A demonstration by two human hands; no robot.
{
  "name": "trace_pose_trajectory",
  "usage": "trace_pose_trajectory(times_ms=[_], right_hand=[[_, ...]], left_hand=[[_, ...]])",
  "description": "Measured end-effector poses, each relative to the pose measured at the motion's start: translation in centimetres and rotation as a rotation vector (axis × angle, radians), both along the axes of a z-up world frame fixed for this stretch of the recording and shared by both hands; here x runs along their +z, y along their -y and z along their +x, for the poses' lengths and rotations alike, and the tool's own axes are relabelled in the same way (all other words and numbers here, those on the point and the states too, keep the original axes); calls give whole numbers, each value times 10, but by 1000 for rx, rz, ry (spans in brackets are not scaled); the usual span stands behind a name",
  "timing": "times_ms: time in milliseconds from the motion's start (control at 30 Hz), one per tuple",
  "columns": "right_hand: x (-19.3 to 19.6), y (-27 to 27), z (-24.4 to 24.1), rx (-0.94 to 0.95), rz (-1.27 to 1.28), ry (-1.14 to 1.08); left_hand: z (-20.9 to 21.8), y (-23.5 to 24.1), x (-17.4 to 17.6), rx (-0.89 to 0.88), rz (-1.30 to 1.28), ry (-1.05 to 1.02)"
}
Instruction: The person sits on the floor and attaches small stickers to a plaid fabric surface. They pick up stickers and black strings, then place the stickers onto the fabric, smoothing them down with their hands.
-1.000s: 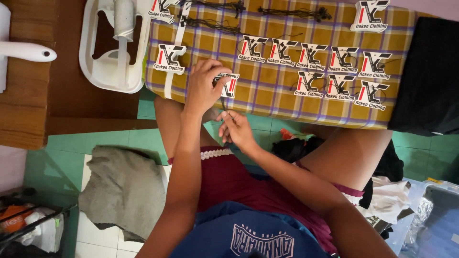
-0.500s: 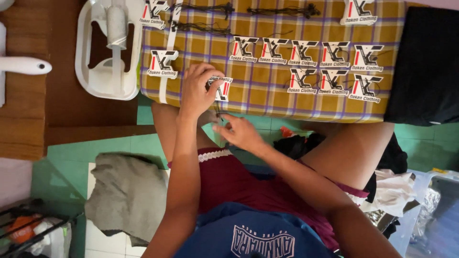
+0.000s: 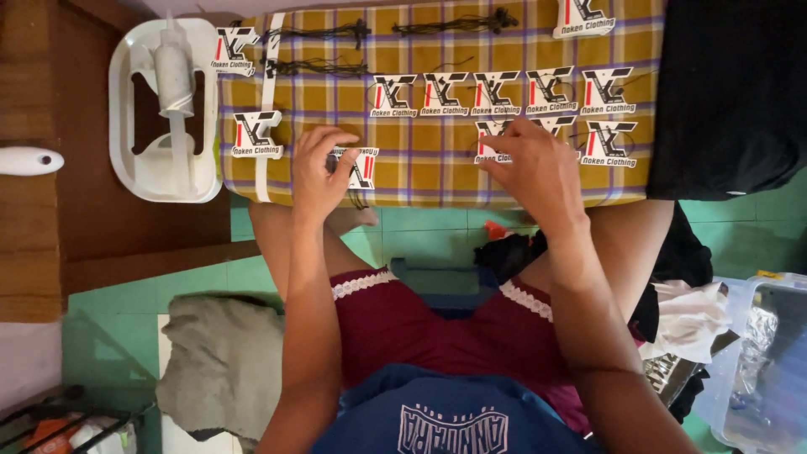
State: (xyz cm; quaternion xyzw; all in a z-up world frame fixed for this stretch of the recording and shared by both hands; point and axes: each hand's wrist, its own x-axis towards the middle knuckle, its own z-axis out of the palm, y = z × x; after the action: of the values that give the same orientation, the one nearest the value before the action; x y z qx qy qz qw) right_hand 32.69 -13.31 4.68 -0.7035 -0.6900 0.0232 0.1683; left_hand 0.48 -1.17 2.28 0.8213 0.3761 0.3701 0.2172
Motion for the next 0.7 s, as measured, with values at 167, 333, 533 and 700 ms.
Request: trace_pose_trajectory(times_ms=[167,333,533,700], right_hand=[[-10,3,1,-93,-85,88],[-23,5,-7,-40,-116,94],[-33,9,-31,85,-50,75],[-7,9,-36,194,-62,-155]], left_hand=[[-3,-9,-20,19,-47,168],[-8,-11,-28,80,-74,276],[-2,-10,-28,137,-62,376],[15,4,-18,343,99,426]])
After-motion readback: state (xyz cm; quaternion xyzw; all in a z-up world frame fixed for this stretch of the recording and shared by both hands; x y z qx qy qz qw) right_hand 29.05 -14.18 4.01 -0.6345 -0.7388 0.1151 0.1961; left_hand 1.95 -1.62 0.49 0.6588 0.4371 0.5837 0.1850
